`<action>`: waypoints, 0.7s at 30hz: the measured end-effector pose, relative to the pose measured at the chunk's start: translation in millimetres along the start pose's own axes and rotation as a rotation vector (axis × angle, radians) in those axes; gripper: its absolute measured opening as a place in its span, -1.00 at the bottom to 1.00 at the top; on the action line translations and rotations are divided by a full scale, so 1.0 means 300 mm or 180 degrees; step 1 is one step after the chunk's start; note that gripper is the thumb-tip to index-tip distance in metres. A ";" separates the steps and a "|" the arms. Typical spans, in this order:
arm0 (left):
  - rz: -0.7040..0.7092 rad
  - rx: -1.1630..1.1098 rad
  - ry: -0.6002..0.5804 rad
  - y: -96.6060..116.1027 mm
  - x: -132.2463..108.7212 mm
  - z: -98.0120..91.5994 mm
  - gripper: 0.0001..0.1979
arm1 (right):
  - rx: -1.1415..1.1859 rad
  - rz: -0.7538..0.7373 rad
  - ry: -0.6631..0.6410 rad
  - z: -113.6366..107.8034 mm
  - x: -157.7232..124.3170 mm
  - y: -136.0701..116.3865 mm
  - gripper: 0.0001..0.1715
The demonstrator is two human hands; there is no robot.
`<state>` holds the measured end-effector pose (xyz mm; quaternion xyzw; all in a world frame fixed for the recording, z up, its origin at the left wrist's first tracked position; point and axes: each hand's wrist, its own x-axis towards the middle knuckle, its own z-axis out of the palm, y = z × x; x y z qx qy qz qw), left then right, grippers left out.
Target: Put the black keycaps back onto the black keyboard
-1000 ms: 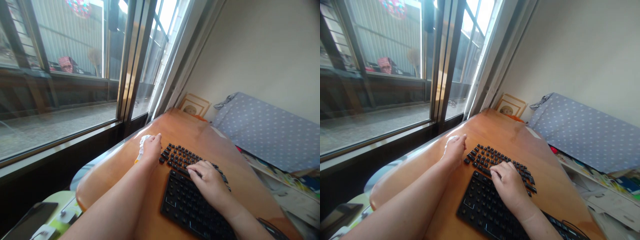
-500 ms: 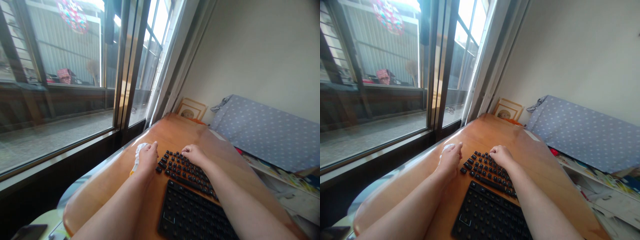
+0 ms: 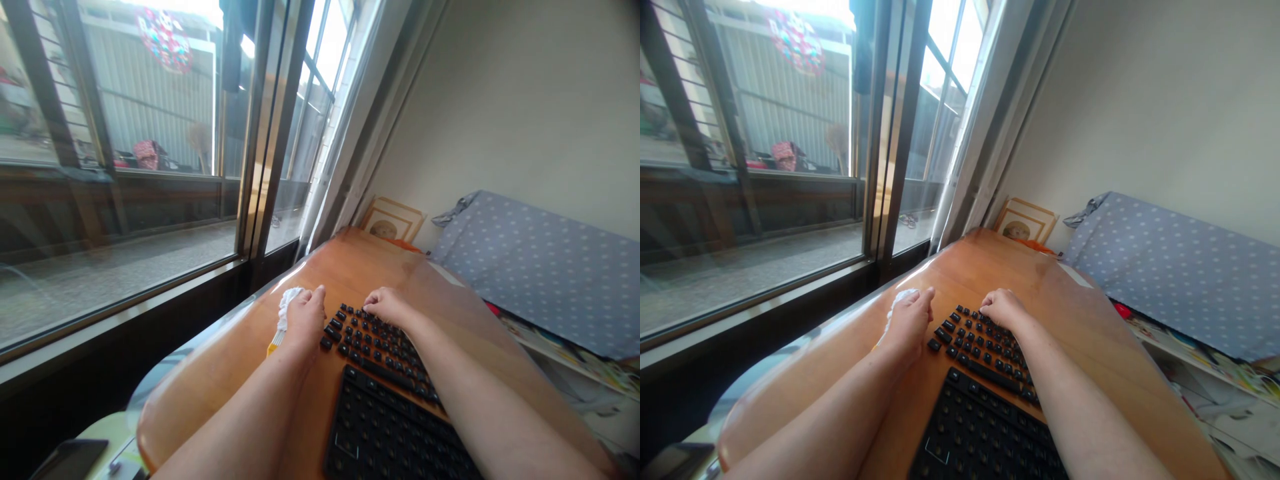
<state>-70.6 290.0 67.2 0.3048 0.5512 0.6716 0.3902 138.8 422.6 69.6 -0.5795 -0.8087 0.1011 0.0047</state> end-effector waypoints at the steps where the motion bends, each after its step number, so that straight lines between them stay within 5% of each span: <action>1: 0.0014 0.0005 0.0007 0.001 -0.001 0.000 -0.60 | 0.0007 0.0006 0.0000 0.001 0.001 0.001 -0.68; 21: -0.0010 -0.0024 -0.0016 0.002 -0.002 0.003 -0.60 | 0.0000 -0.0046 0.0427 -0.014 -0.050 -0.032 -0.73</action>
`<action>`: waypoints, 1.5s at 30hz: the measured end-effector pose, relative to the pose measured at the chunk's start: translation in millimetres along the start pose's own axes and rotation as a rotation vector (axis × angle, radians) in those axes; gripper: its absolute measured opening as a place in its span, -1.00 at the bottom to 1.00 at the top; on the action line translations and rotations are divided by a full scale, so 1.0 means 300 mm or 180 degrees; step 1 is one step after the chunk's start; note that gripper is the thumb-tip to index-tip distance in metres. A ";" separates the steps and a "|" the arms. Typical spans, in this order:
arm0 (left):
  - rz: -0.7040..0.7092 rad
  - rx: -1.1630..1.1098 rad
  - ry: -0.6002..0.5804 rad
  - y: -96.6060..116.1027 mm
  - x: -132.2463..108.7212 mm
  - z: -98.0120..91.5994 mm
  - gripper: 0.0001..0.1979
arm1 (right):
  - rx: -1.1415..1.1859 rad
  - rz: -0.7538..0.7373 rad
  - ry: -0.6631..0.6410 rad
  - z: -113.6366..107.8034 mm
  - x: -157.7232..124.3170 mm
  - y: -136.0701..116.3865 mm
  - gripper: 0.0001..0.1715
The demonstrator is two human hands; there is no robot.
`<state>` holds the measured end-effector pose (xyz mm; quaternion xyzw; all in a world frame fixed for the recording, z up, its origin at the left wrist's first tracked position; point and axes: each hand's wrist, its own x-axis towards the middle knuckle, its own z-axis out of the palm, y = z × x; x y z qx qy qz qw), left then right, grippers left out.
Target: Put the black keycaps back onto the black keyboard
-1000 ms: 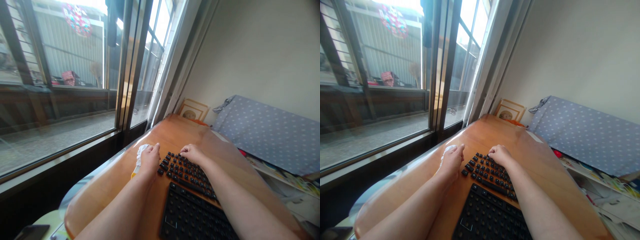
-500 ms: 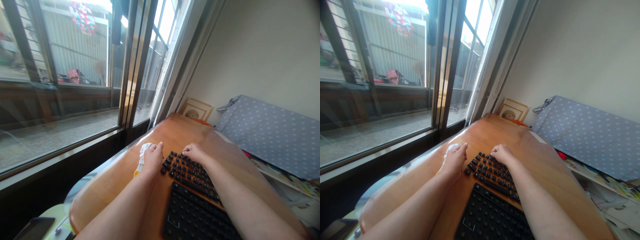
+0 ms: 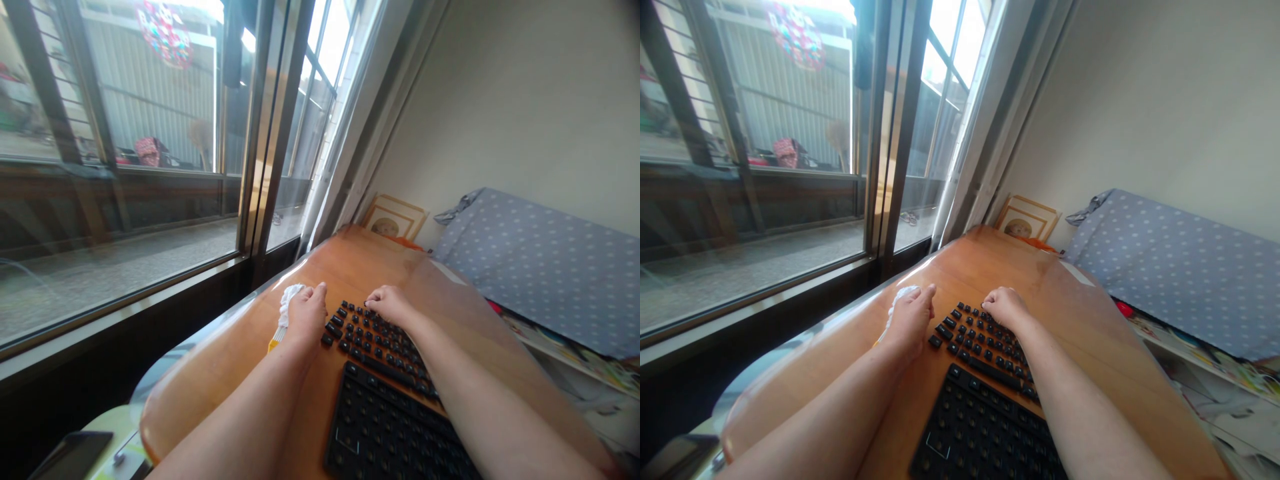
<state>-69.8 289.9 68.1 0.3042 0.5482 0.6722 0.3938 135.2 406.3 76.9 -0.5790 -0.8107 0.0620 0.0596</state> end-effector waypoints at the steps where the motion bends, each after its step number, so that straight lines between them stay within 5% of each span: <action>1: -0.0002 -0.0008 0.0001 0.000 0.000 0.000 -0.60 | 0.0020 -0.0019 0.0089 -0.009 -0.009 -0.002 -0.76; 9: 0.0000 -0.0028 0.0018 0.005 -0.003 0.000 -0.61 | 0.0256 -0.0342 0.0557 -0.088 -0.214 -0.020 -0.74; 21: 0.0007 0.0021 0.0088 0.004 0.004 0.007 -0.63 | 0.0729 -0.0624 0.0420 -0.101 -0.586 -0.096 -0.78; 32: -0.0046 0.0066 0.0060 0.001 0.012 0.003 -0.61 | 0.0733 -0.0554 0.0088 -0.049 -0.629 -0.137 -0.80; 45: -0.0001 0.0100 0.0096 0.006 0.006 -0.001 -0.61 | 0.0655 -0.0554 0.0179 -0.040 -0.630 -0.137 -0.79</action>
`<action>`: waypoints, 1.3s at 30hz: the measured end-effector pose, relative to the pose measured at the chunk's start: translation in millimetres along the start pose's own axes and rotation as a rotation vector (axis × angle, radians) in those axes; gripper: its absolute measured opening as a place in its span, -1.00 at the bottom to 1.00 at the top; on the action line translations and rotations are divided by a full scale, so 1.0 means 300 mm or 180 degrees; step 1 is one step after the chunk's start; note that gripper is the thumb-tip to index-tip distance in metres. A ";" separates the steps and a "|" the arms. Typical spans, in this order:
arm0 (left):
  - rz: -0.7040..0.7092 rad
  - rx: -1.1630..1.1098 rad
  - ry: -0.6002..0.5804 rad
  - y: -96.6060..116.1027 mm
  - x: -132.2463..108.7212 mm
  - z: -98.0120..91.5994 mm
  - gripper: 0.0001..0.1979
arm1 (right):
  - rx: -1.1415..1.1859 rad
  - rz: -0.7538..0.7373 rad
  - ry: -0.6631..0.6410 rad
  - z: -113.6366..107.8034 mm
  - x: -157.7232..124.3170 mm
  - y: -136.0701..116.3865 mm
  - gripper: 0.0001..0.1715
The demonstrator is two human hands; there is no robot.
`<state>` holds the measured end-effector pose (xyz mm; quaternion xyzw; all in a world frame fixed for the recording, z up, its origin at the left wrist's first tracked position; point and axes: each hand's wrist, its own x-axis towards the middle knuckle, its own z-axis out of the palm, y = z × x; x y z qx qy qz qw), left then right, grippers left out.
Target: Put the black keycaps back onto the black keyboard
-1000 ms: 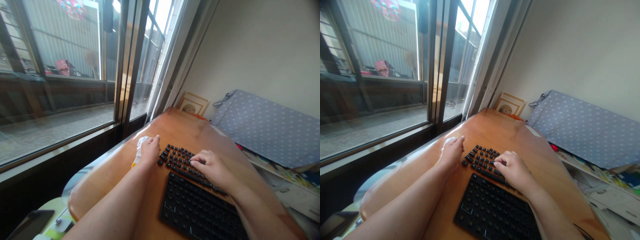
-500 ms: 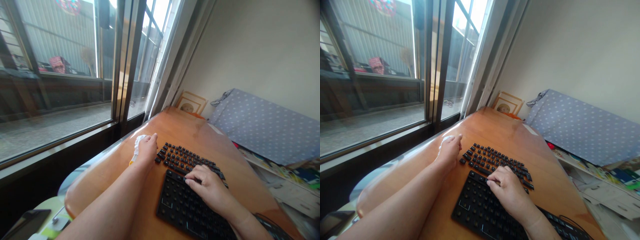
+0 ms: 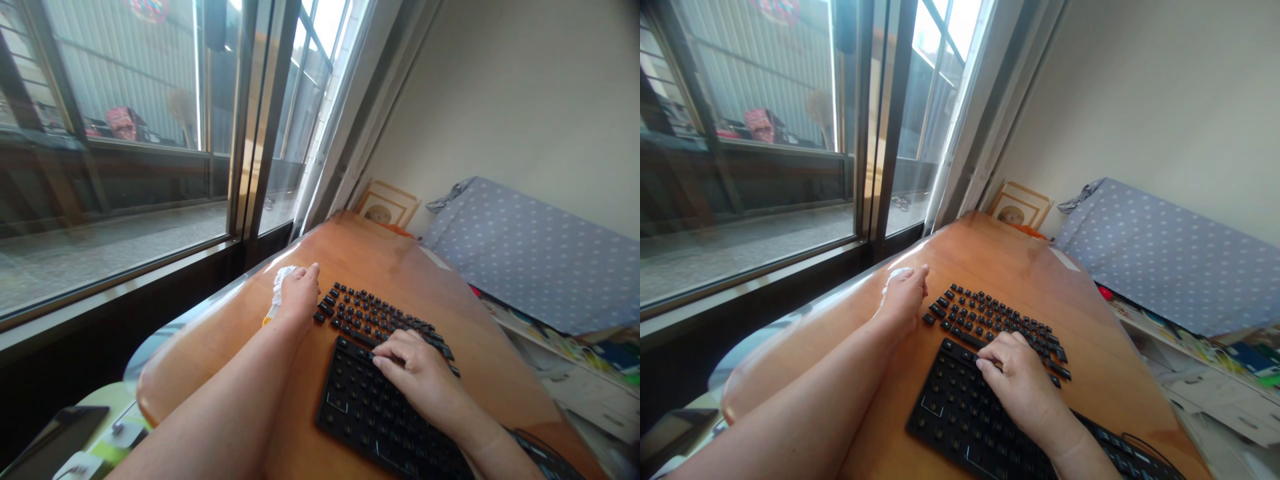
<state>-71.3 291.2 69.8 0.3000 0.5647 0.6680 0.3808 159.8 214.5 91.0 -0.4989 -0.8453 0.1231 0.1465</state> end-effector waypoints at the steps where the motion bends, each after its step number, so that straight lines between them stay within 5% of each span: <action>1: -0.0009 0.0003 0.0008 0.000 0.000 0.000 -0.61 | -0.0011 -0.0004 -0.0001 0.001 0.000 0.000 -0.79; 39: 0.0039 0.0064 -0.0010 -0.006 0.001 0.001 -0.60 | -0.0174 -0.0076 -0.0017 0.004 -0.002 -0.033 -0.76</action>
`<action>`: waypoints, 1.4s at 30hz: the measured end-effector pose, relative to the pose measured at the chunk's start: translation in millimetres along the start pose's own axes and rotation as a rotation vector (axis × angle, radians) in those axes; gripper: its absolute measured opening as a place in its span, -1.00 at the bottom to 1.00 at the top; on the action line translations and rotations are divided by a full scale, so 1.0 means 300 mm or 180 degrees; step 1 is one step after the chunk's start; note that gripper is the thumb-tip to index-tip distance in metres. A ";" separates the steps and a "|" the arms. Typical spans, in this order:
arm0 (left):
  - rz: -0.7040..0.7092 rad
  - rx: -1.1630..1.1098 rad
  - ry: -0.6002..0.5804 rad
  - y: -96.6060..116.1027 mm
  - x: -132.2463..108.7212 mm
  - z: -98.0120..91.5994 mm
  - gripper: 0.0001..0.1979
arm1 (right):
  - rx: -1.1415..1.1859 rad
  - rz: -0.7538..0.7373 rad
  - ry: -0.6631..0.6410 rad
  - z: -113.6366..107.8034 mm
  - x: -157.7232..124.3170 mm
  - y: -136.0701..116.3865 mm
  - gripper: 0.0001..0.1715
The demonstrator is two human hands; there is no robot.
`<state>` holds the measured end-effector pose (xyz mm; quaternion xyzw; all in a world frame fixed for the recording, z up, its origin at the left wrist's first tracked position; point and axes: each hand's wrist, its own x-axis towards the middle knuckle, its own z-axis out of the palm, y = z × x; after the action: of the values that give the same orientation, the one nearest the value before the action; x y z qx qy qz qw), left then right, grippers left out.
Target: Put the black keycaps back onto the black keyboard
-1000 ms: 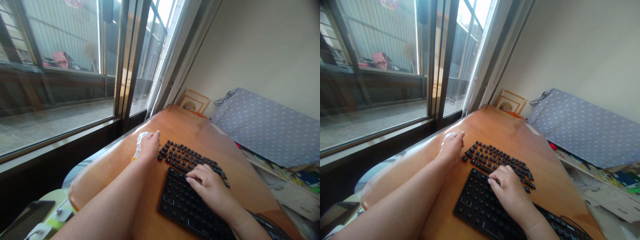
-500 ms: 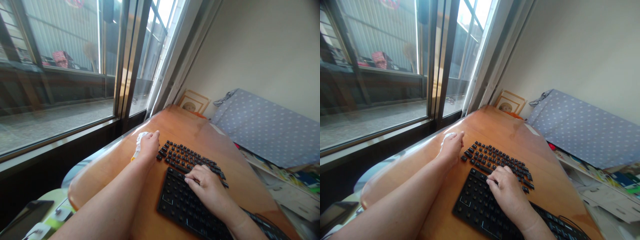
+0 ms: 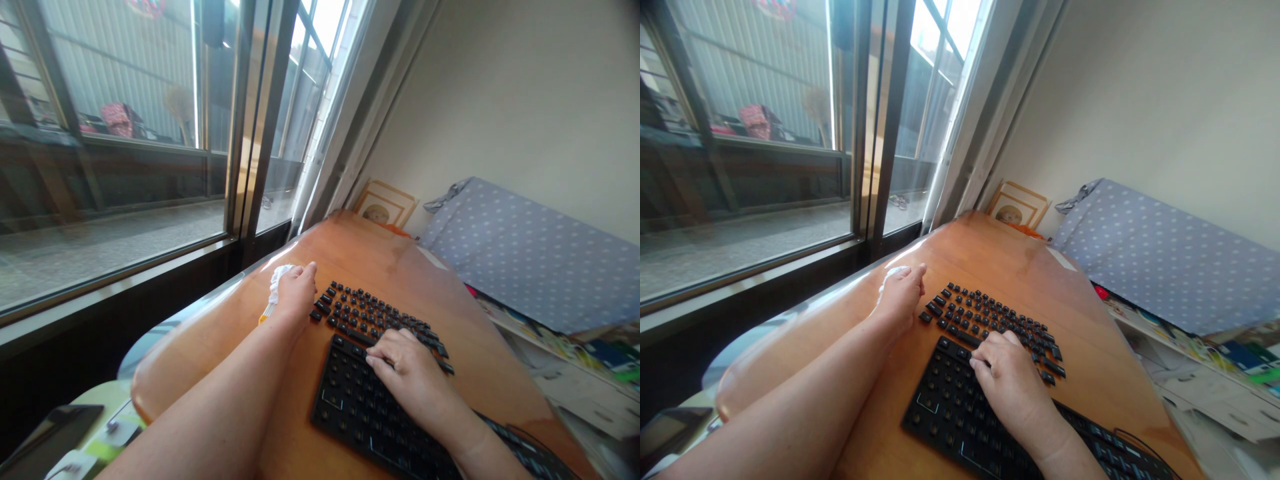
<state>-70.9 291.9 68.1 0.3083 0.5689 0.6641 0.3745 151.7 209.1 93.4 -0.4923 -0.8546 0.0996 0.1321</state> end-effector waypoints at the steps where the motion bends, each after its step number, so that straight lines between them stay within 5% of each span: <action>1: 0.0002 -0.0005 -0.0004 -0.001 0.001 0.000 -0.60 | 0.0001 0.0004 -0.0006 -0.001 0.000 -0.002 -0.76; 42: -0.0007 -0.0038 -0.0042 0.010 -0.004 -0.002 -0.61 | -0.0176 -0.0044 0.0193 -0.038 -0.030 -0.013 -0.71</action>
<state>-71.2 290.3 71.1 0.3098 0.5627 0.6651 0.3808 156.5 199.7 104.3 -0.4927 -0.8560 0.0601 0.1449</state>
